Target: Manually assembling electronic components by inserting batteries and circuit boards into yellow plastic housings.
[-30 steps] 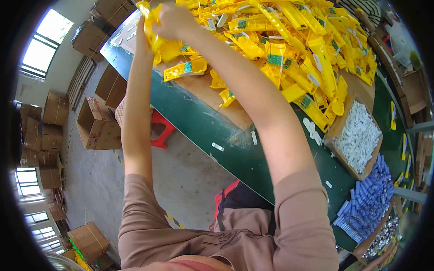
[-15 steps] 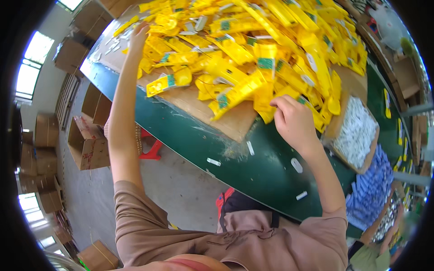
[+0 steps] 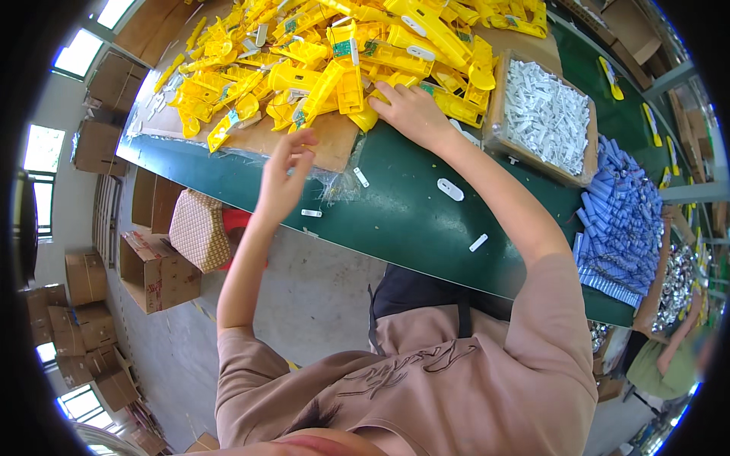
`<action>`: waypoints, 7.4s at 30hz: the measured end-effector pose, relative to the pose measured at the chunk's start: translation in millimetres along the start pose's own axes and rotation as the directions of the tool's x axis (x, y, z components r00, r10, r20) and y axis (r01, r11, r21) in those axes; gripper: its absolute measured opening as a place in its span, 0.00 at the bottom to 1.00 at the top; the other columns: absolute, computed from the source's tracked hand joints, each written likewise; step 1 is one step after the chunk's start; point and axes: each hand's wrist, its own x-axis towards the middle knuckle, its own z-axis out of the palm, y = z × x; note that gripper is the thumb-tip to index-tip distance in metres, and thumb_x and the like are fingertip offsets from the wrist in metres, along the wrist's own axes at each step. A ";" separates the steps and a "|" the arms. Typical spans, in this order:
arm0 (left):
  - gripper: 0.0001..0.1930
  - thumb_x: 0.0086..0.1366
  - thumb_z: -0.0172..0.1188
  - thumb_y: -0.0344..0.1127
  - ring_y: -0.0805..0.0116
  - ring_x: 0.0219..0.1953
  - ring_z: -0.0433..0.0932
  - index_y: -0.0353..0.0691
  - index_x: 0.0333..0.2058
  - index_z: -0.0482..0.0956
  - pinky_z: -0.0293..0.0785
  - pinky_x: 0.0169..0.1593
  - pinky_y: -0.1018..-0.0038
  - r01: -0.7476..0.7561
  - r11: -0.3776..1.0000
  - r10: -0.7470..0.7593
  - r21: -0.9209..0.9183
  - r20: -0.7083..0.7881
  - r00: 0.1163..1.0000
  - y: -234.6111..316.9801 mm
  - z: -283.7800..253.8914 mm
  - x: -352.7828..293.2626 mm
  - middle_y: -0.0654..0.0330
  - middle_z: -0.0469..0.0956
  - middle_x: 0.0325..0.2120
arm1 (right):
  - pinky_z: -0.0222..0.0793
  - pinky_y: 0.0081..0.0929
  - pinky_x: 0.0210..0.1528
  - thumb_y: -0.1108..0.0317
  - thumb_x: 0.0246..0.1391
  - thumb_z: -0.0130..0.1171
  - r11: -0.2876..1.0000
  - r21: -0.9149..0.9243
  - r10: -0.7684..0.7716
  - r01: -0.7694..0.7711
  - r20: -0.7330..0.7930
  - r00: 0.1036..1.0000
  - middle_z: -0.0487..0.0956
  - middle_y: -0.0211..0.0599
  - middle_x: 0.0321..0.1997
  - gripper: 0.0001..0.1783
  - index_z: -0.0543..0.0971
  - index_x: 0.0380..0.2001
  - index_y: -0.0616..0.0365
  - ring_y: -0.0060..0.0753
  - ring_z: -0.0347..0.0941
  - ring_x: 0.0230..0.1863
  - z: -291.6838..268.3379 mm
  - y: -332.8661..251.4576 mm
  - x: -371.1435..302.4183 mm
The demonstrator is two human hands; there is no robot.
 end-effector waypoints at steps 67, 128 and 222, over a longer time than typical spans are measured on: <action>0.29 0.46 0.63 0.37 0.67 0.43 0.69 0.41 0.49 0.67 0.60 0.50 0.73 -0.864 -0.093 0.391 0.494 0.816 0.425 39.7 169.3 208.2 0.62 0.72 0.35 | 0.56 0.13 0.37 0.67 0.57 0.50 0.128 0.874 0.892 -0.469 0.105 0.439 0.69 0.22 0.29 0.07 0.73 0.30 0.59 0.12 0.61 0.33 -228.1 117.5 -185.0; 0.24 0.64 0.48 0.49 0.51 0.50 0.67 0.32 0.46 0.69 0.60 0.54 0.61 -0.436 0.887 0.447 0.150 -0.050 0.893 59.1 123.9 179.6 0.47 0.73 0.43 | 0.61 0.15 0.36 0.59 0.59 0.51 0.415 0.833 0.665 -0.366 -0.004 0.746 0.75 0.26 0.31 0.16 0.76 0.39 0.62 0.14 0.66 0.33 -129.0 116.0 -10.7; 0.21 0.71 0.33 0.48 0.66 0.37 0.77 0.38 0.52 0.62 0.75 0.41 0.70 -0.200 0.726 0.214 -0.658 -0.060 0.975 196.3 222.4 2.5 0.51 0.74 0.40 | 0.68 0.17 0.32 0.68 0.58 0.49 -0.479 0.865 0.587 -0.148 0.441 0.679 0.78 0.41 0.32 0.18 0.68 0.50 0.64 0.22 0.74 0.27 -221.7 -75.9 -247.3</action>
